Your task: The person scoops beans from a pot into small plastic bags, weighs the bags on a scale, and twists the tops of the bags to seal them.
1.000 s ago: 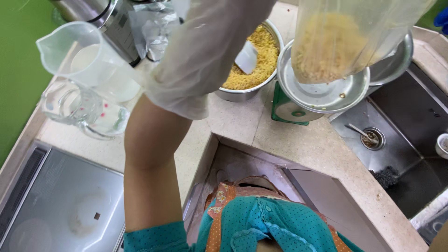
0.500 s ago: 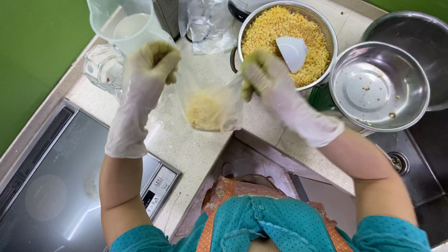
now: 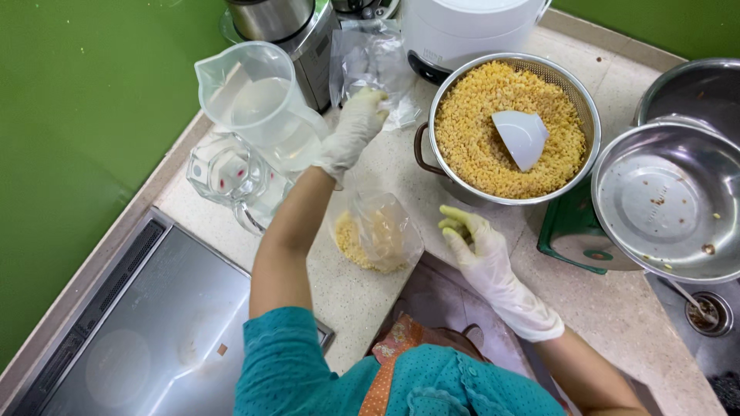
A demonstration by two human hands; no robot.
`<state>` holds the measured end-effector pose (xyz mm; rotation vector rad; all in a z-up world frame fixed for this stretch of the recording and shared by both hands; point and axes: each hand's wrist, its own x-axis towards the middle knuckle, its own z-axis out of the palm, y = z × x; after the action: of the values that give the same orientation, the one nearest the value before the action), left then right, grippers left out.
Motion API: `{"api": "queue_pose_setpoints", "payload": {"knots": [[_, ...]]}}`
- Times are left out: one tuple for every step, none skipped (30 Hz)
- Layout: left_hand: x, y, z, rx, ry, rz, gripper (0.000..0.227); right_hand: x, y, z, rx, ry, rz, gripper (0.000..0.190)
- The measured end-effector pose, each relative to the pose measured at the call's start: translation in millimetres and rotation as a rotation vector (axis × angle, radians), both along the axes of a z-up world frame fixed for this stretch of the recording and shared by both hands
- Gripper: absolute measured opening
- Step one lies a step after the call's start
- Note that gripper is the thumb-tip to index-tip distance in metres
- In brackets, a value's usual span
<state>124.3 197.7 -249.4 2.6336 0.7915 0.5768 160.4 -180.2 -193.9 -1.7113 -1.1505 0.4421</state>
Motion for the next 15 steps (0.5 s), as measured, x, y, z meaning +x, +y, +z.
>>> {"api": "queue_pose_setpoints", "payload": {"knots": [[11.6, 9.0, -26.5, 0.028, 0.025, 0.019, 0.048, 3.5, -2.1, -3.3, -0.031, 0.054, 0.004, 0.037], [19.2, 18.6, -49.8, 0.053, 0.05, 0.04, 0.063, 6.7, -5.1, -7.3, -0.078, 0.054, -0.003, 0.036], [21.4, 23.8, -71.8, 0.069, 0.075, 0.073, 0.06, 9.9, -6.9, -11.8, -0.125, 0.054, -0.01, 0.035], [19.3, 27.2, -90.2, 0.067, 0.094, 0.095, 0.057, 13.1, -7.9, -16.0, -0.173, 0.054, -0.018, 0.034], [16.1, 26.7, -105.2, 0.061, 0.112, 0.118, 0.053, 16.4, -8.3, -19.8, -0.197, 0.104, -0.017, 0.033], [11.4, 25.2, -112.8, 0.053, 0.122, 0.135, 0.05, 19.6, -8.6, -23.1, -0.224, 0.155, -0.014, 0.033], [8.0, 23.8, -115.4, 0.04, 0.116, 0.143, 0.047, 22.5, -7.9, -25.3, -0.251, 0.207, -0.011, 0.033], [3.3, 22.3, -115.3, 0.026, 0.117, 0.157, 0.044, 23.9, -6.9, -25.8, -0.241, 0.207, 0.003, 0.033], [0.1, 21.2, -108.8, 0.013, 0.105, 0.163, 0.041, 25.1, -3.9, -24.4, -0.23, 0.208, 0.017, 0.033], [-2.8, 19.4, -93.9, -0.004, 0.083, 0.163, 0.038, 27.1, 0.7, -20.6, -0.219, 0.207, 0.035, 0.033], [-6.6, 16.1, -73.3, -0.027, 0.062, 0.153, 0.035, 28.2, 5.1, -14.0, -0.188, 0.136, 0.055, 0.033], [-11.3, 11.9, -46.5, -0.053, 0.037, 0.135, 0.032, 27.5, 10.0, -5.1, -0.155, 0.066, 0.076, 0.033], [-14.9, 6.2, -14.8, -0.087, 0.012, 0.101, 0.029, 26.3, 14.8, 5.8, -0.122, -0.003, 0.097, 0.033], [-22.3, -4.3, 18.1, -0.135, 0.0, 0.062, 0.026, 24.5, 19.4, 17.7, -0.124, -0.046, 0.069, 0.041], [-30.6, -18.0, 52.2, -0.188, -0.004, 0.014, 0.023, 22.3, 24.4, 30.5, -0.126, -0.089, 0.041, 0.049]]}}
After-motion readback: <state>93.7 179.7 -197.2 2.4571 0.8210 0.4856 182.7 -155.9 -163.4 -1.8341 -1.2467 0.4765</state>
